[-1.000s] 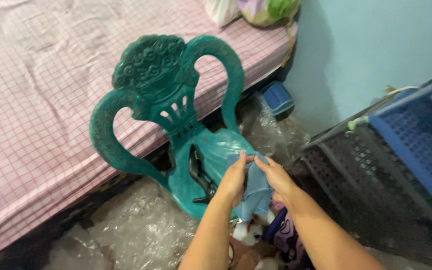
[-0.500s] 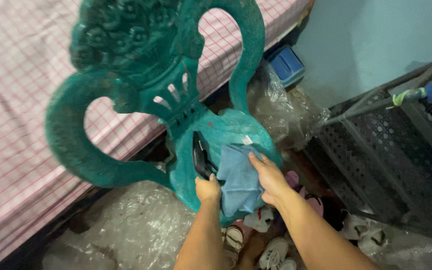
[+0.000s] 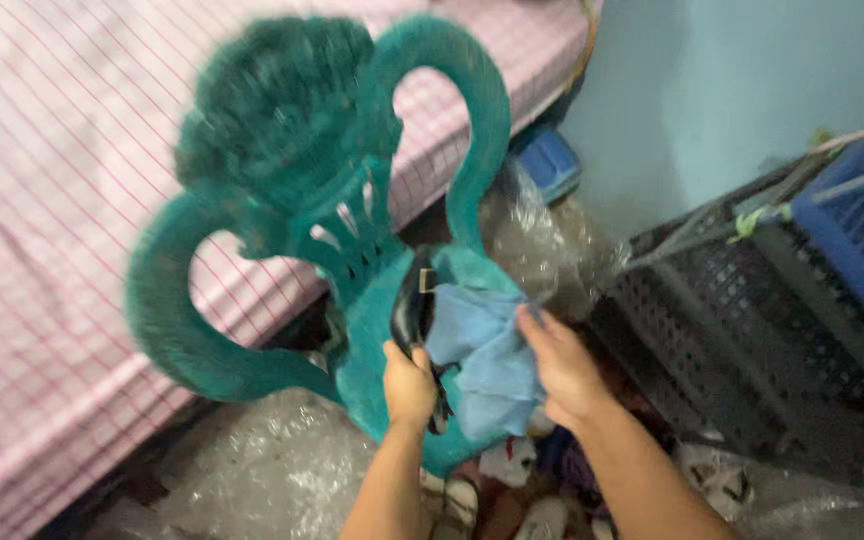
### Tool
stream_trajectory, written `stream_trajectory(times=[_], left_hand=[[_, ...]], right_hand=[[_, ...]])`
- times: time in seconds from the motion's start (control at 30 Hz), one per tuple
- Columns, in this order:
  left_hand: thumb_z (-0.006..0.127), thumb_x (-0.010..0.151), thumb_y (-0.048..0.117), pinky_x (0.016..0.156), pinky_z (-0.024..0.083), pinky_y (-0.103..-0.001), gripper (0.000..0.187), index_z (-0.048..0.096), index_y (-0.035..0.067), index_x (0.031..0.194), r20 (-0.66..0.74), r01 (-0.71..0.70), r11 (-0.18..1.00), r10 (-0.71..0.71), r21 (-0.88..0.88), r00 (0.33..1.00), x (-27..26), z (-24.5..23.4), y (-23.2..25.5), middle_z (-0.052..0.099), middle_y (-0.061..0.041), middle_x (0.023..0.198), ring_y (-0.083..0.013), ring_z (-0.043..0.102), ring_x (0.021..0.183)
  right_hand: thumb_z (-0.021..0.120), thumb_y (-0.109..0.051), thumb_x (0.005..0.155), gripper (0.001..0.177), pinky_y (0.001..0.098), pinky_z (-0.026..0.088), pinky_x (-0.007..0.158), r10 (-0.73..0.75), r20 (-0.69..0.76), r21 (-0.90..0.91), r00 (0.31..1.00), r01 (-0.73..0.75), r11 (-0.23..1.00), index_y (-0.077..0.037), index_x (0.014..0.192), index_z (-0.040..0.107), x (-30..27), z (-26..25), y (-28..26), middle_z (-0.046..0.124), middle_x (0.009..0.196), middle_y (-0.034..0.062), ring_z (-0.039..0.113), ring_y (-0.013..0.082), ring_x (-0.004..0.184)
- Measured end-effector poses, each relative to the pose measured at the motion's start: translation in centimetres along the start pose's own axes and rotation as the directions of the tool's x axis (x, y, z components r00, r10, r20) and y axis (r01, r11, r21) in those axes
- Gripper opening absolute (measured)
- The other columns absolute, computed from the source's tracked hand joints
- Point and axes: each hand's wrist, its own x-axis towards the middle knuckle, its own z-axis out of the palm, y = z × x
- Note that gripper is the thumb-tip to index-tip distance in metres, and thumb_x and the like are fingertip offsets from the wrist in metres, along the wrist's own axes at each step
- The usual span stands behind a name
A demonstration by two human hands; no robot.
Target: The person wipes several pairs of shoes with a blue cloth, including brown ankle boots, beige high heels, and black pointed-toe heels. The person picks up each shoe from a green chair, wipes it, and places it on a blue shoe rack.
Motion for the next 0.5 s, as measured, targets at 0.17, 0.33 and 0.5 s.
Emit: stream_trajectory(times=[0.17, 0.33, 0.5], left_hand=[[0.060, 0.091, 0.032, 0.077, 0.055, -0.055, 0.055, 0.040, 0.010, 0.137, 0.179, -0.100, 0.981, 0.129, -0.164, 0.975, -7.0, -10.3, 15.5, 0.071, -0.030, 0.094, -0.0488, 0.071, 0.087], [0.067, 0.082, 0.025, 0.076, 0.052, -0.057, 0.067, 0.038, 0.013, 0.141, 0.168, -0.399, 0.916, 0.401, -0.049, 0.901, -14.2, -15.8, 25.7, 0.072, -0.027, 0.099, -0.0481, 0.068, 0.091], [0.063, 0.095, 0.023, 0.073, 0.054, -0.054, 0.034, 0.053, 0.016, 0.127, 0.029, -0.846, 0.534, 0.845, -0.002, 0.533, -19.7, -19.5, 30.3, 0.074, -0.023, 0.108, -0.0435, 0.070, 0.091]], right_hand=[[0.058, -0.033, 0.102, 0.042, 0.0317, 0.052, 0.091, -0.543, 0.081, -0.230, 0.836, 0.546, 0.806, -0.002, 0.129, 0.067, -11.6, 3.1, -11.3, 0.072, 0.116, 0.0060, 0.065, 0.0143, 0.102], [0.066, -0.034, 0.095, 0.036, 0.0370, 0.051, 0.102, -0.838, 0.332, -0.715, 0.433, 0.695, 0.076, -0.010, 0.122, 0.070, -22.4, 8.5, -16.7, 0.072, 0.124, 0.0082, 0.068, 0.0246, 0.119], [0.071, -0.037, 0.088, 0.032, 0.0596, 0.028, 0.109, -0.756, 0.639, -0.681, 0.143, 0.561, -0.470, -0.019, 0.114, 0.074, -27.2, 11.7, -17.5, 0.058, 0.142, 0.0119, 0.038, 0.0399, 0.142]])
